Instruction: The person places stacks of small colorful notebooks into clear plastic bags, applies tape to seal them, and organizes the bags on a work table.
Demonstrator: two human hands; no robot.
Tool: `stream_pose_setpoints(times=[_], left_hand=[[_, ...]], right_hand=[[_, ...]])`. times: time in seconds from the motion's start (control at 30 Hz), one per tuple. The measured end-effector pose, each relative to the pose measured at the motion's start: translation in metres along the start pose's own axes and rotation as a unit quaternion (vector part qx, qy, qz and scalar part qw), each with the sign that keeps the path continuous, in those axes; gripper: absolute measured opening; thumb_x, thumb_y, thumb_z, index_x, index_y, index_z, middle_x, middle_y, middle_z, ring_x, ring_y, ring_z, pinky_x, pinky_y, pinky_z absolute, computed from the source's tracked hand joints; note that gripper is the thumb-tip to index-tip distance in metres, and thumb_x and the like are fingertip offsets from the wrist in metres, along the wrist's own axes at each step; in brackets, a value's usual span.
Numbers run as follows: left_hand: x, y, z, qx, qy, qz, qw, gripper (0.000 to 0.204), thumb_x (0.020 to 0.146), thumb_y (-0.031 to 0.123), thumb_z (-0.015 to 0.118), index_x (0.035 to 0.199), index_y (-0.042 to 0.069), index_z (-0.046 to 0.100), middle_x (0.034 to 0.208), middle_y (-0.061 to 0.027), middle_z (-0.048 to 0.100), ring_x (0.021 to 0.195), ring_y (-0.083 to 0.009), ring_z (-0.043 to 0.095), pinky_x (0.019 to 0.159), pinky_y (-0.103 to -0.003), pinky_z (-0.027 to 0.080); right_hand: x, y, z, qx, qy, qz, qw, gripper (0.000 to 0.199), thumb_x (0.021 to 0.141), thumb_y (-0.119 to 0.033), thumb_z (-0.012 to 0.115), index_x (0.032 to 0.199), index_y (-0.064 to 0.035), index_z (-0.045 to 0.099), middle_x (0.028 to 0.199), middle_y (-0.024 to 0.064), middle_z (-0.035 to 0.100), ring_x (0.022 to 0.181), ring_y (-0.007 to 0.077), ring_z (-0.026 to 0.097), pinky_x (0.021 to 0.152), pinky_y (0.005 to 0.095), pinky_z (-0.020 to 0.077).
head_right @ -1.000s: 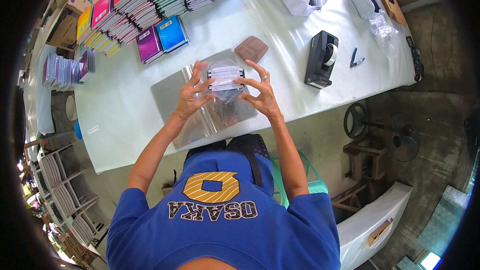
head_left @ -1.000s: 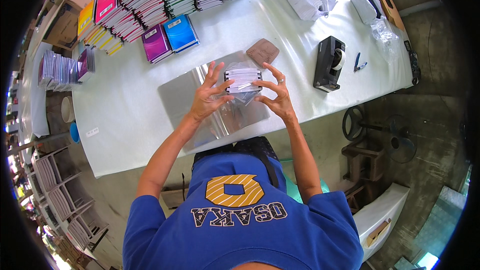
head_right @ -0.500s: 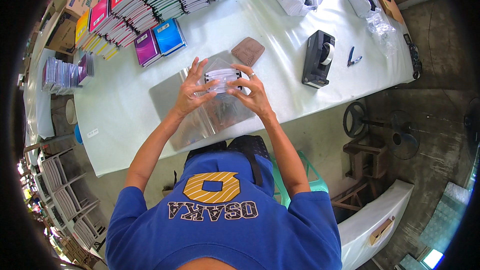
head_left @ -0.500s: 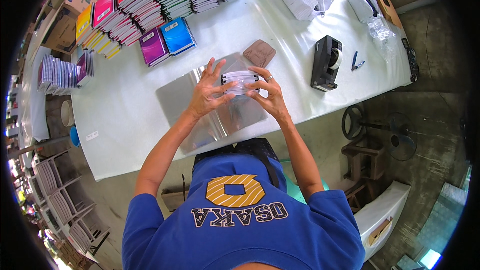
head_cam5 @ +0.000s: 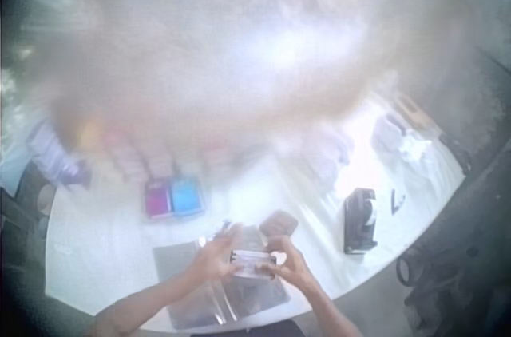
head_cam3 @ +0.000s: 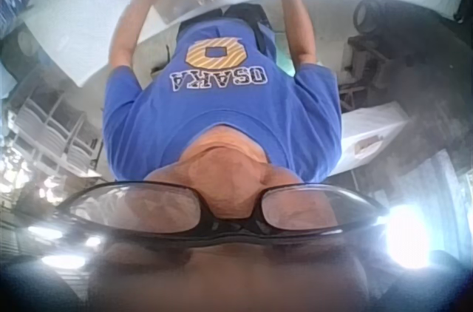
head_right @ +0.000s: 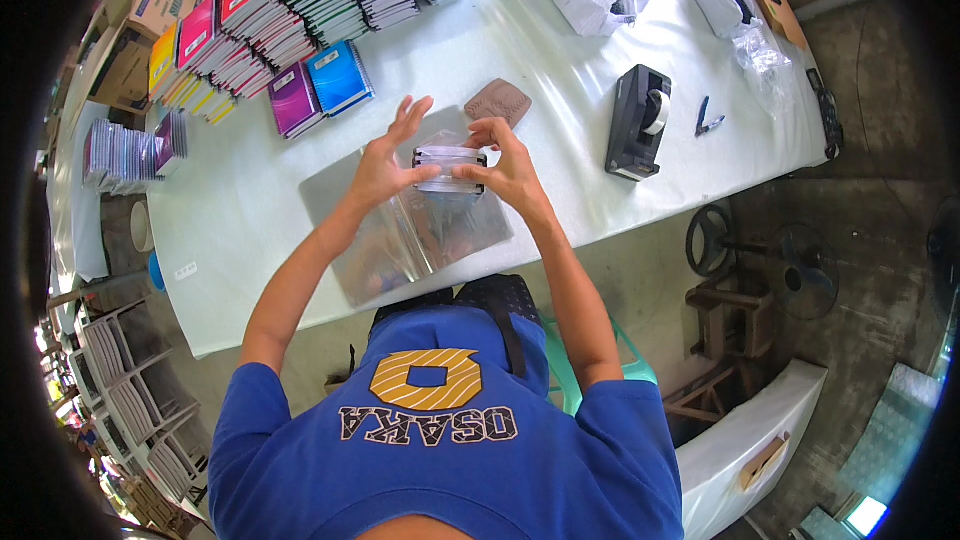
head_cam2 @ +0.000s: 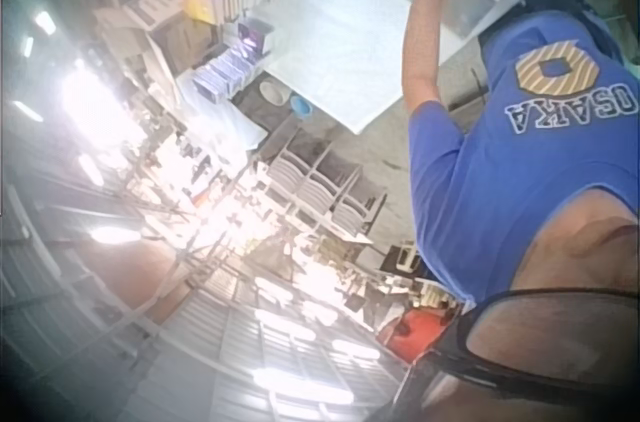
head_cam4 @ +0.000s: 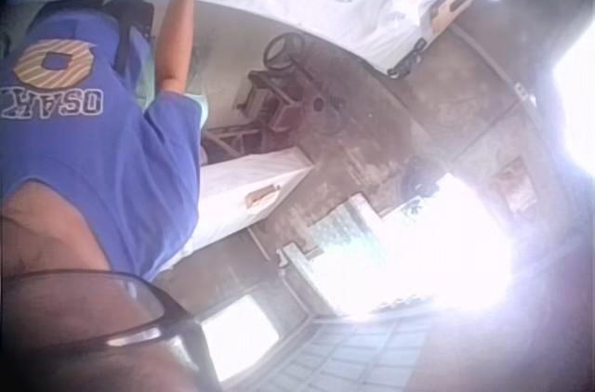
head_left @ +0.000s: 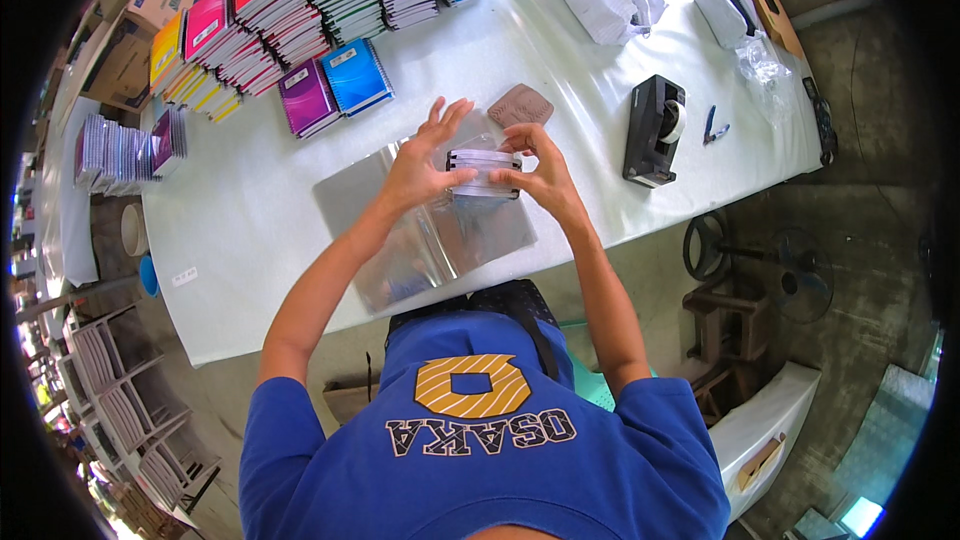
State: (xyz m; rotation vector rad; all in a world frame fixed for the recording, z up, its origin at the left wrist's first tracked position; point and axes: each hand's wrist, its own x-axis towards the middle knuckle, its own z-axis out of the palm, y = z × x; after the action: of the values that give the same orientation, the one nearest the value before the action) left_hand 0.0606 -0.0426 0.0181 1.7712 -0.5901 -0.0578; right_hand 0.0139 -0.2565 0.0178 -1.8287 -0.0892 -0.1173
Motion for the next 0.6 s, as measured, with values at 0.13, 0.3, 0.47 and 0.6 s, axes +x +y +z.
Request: stream_pose_setpoints(times=[0.13, 0.3, 0.47, 0.6], left_hand=[[0.029, -0.029, -0.018, -0.080, -0.247, -0.201, 0.945, 0.056, 0.069, 0.032, 0.079, 0.120, 0.011, 0.067, 0.132, -0.0088, 0.058, 0.133, -0.0226, 0.043, 0.109, -0.035, 0.033], [0.043, -0.027, -0.023, -0.121, -0.356, -0.233, 0.897, 0.050, 0.074, 0.026, 0.074, 0.120, 0.008, 0.066, 0.118, -0.0096, 0.067, 0.119, -0.0190, 0.057, 0.107, -0.032, 0.035], [0.044, -0.016, -0.026, 0.025, -0.390, -0.039, 0.920, 0.046, 0.079, 0.022, 0.072, 0.123, 0.012, 0.064, 0.135, -0.0035, 0.057, 0.133, -0.0276, 0.044, 0.116, -0.047, 0.024], [0.023, 0.035, -0.028, 0.339, -0.376, 0.079, 0.859, 0.067, 0.075, 0.031, 0.075, 0.136, 0.019, 0.052, 0.149, 0.0009, 0.040, 0.143, -0.0311, 0.025, 0.116, -0.057, 0.018]], right_hand=[[0.010, 0.001, -0.002, 0.101, -0.090, 0.155, 0.979, 0.025, 0.069, -0.012, 0.081, 0.091, -0.0041, 0.072, 0.088, -0.0021, 0.055, 0.083, 0.0143, 0.053, 0.073, 0.0308, 0.0402], [0.007, 0.002, -0.001, 0.151, -0.088, 0.160, 0.972, 0.018, 0.070, -0.003, 0.076, 0.088, -0.0050, 0.075, 0.087, -0.0015, 0.052, 0.085, 0.0132, 0.050, 0.072, 0.0277, 0.0409], [0.004, -0.002, 0.005, 0.078, -0.079, 0.041, 0.993, 0.021, 0.069, 0.001, 0.072, 0.087, -0.0081, 0.076, 0.091, 0.0005, 0.055, 0.089, 0.0153, 0.055, 0.079, 0.0288, 0.0453], [0.003, -0.011, -0.003, -0.069, -0.133, 0.015, 0.989, 0.031, 0.070, 0.003, 0.068, 0.095, -0.0137, 0.076, 0.110, 0.0040, 0.060, 0.105, 0.0219, 0.055, 0.093, 0.0395, 0.0442]])
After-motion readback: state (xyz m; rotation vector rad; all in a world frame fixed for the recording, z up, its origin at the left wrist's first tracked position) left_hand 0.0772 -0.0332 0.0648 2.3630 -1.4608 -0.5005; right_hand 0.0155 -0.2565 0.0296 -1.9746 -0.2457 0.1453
